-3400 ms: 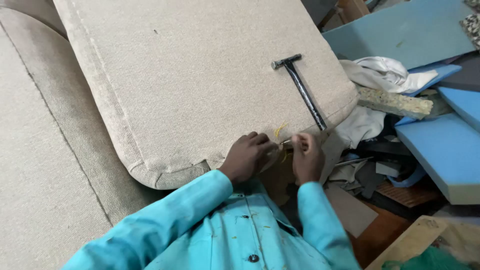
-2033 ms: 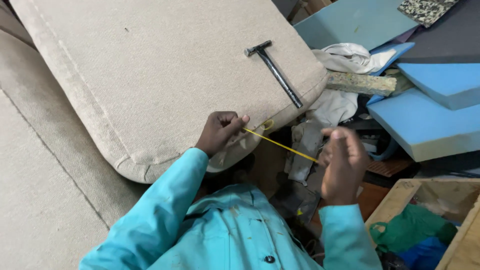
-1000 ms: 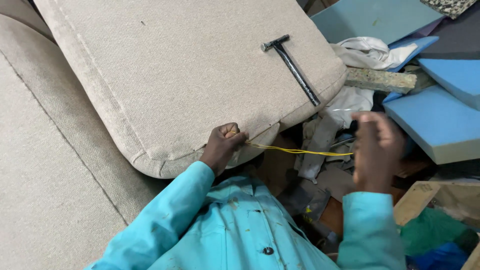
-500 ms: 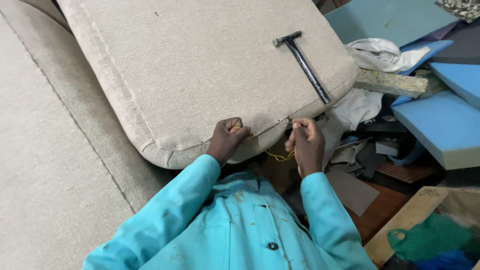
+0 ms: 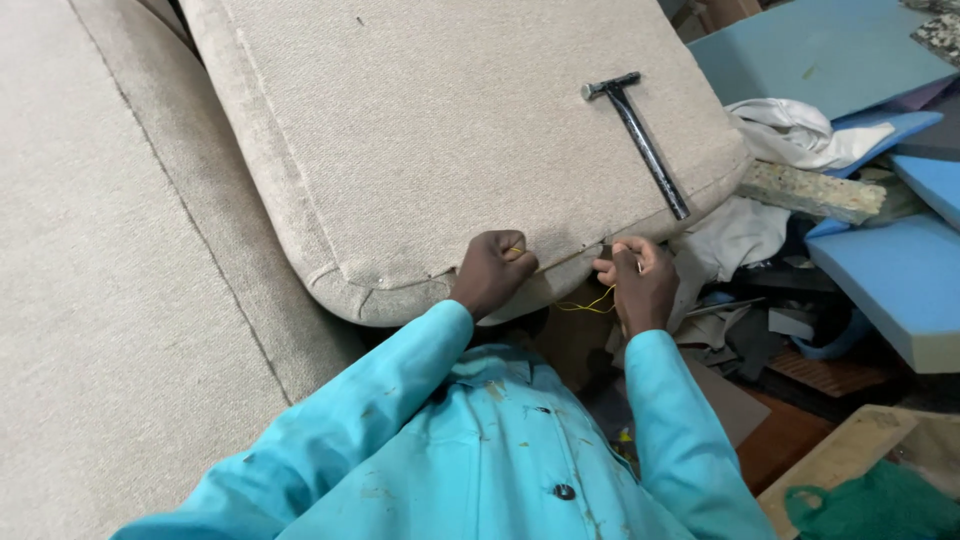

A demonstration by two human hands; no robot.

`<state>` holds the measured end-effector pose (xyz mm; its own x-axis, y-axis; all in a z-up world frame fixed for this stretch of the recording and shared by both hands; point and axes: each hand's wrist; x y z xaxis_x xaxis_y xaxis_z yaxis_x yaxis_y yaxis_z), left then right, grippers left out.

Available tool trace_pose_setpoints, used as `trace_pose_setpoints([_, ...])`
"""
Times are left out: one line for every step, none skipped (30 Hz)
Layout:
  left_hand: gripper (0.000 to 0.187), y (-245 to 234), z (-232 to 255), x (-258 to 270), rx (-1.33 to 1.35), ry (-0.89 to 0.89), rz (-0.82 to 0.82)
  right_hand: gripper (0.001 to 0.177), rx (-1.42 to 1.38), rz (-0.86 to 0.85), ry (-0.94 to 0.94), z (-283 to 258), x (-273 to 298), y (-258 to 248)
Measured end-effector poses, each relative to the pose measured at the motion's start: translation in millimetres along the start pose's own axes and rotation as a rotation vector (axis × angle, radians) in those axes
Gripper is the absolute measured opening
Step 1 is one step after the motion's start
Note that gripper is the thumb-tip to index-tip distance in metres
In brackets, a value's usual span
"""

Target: Sewing and securing upholstery fabric on a sofa cushion using twine and a needle

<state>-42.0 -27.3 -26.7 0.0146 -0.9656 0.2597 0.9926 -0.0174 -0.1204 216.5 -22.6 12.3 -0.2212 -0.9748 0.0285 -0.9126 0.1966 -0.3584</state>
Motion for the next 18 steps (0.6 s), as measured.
trace_pose_setpoints([0.048,1,0,-1,-0.004,-0.002,0.008,0.032,-0.006,-0.007,0.0,6,-5,1])
trace_pose_setpoints([0.047,1,1,-2,-0.022,0.006,0.008,0.034,0.044,-0.028,0.001,12,-10,2])
trace_pose_setpoints([0.046,3,1,-3,-0.036,0.012,0.007,0.035,0.097,-0.05,0.002,19,-15,1])
trace_pose_setpoints([0.046,1,0,-2,-0.038,0.007,0.015,0.035,0.094,-0.058,0.003,18,-13,4])
trace_pose_setpoints([0.046,2,0,-2,-0.041,0.026,0.014,0.035,0.0,-0.031,0.006,18,-12,3])
trace_pose_setpoints([0.046,3,0,-2,-0.045,0.044,0.014,0.036,-0.095,-0.004,0.01,17,-12,3])
trace_pose_setpoints([0.046,4,-1,-2,-0.043,0.042,0.015,0.036,-0.093,-0.006,0.01,20,-14,3])
trace_pose_setpoints([0.046,4,-2,-1,-0.045,0.052,0.017,0.034,-0.105,-0.012,0.01,24,-16,3])
trace_pose_setpoints([0.045,5,-2,-1,-0.047,0.063,0.018,0.032,-0.117,-0.018,0.009,27,-18,4])
trace_pose_setpoints([0.045,5,-6,-2,-0.046,0.062,0.018,0.032,-0.116,-0.019,0.01,32,-20,5])
trace_pose_setpoints([0.045,6,-8,-3,-0.041,0.075,0.016,0.033,-0.14,-0.015,0.017,37,-21,5])
trace_pose_setpoints([0.046,7,-11,-3,-0.037,0.088,0.014,0.033,-0.164,-0.012,0.024,42,-23,5])
trace_pose_setpoints([0.046,7,-11,-3,-0.034,0.088,0.012,0.033,-0.161,-0.01,0.024,43,-23,5])
trace_pose_setpoints([0.046,7,-11,-3,-0.03,0.086,0.016,0.035,-0.163,-0.001,0.01,45,-24,6])
trace_pose_setpoints([0.046,7,-11,-4,-0.026,0.085,0.019,0.036,-0.166,0.009,-0.004,47,-26,6])
trace_pose_setpoints([0.046,7,-12,-4,-0.024,0.086,0.016,0.036,-0.164,0.011,-0.005,49,-28,7])
trace_pose_setpoints([0.047,8,-14,-5,-0.032,0.075,0.013,0.036,-0.158,0.012,-0.012,52,-29,7])
trace_pose_setpoints([0.048,8,-15,-6,-0.041,0.065,0.01,0.035,-0.151,0.013,-0.019,54,-30,7])
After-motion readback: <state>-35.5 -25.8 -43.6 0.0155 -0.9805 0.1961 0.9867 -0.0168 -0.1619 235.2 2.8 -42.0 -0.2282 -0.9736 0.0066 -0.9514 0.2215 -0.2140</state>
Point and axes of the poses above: each hand's wrist, its own x-axis away from the middle knuckle, its own y-axis out of the palm, z = x × y, and after that the axes turned 7 degrees about -y, right-handed
